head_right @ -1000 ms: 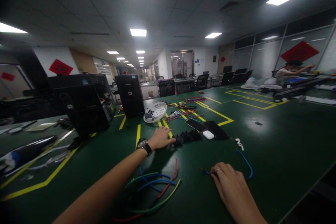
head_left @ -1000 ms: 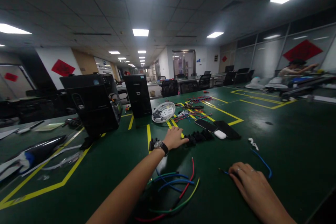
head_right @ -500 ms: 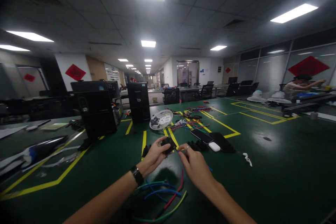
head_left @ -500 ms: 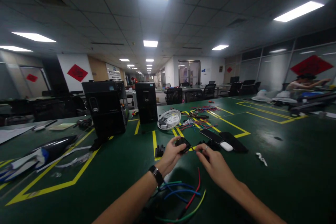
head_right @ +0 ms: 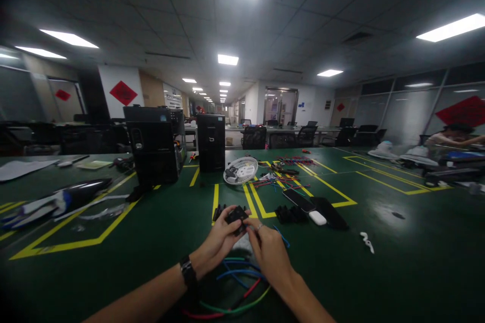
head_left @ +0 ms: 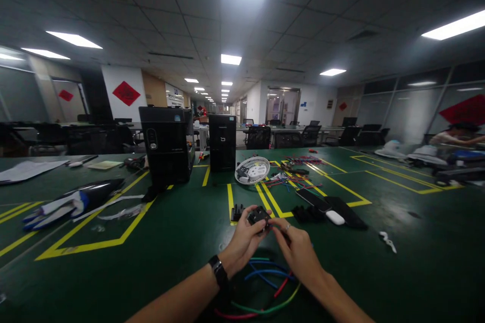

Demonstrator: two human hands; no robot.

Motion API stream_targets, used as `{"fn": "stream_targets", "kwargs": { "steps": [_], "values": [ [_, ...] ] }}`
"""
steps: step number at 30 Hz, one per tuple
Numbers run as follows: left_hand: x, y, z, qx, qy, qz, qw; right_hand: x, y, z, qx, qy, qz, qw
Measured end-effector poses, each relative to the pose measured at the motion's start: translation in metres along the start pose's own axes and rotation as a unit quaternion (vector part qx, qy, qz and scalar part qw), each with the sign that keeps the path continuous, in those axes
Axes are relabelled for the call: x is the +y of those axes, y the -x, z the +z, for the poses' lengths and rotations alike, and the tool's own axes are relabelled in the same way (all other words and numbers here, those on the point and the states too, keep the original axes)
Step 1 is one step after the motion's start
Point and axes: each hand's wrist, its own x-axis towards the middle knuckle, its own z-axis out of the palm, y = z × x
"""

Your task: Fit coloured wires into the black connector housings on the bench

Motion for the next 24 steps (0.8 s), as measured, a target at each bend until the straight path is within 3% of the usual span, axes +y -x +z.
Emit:
{"fn": "stream_targets", "kwargs": {
  "steps": [6, 9, 24],
  "values": [
    [0.007, 0.001, 0.002, 0.038, 0.026, -0.066, 0.997, 0.008, 0.005, -0.005, -0.016, -0.016, 0.003, 1.000],
    [0.007, 0.004, 0.002, 0.052, 0.003, -0.060, 0.997, 0.007, 0.006, -0.007, -0.021, -0.016, 0.005, 1.000],
    [-0.003, 0.007, 0.000, 0.019, -0.028, -0.015, 0.999, 0.005, 0.007, -0.005, -0.038, -0.030, 0.002, 0.999]
  ]
}}
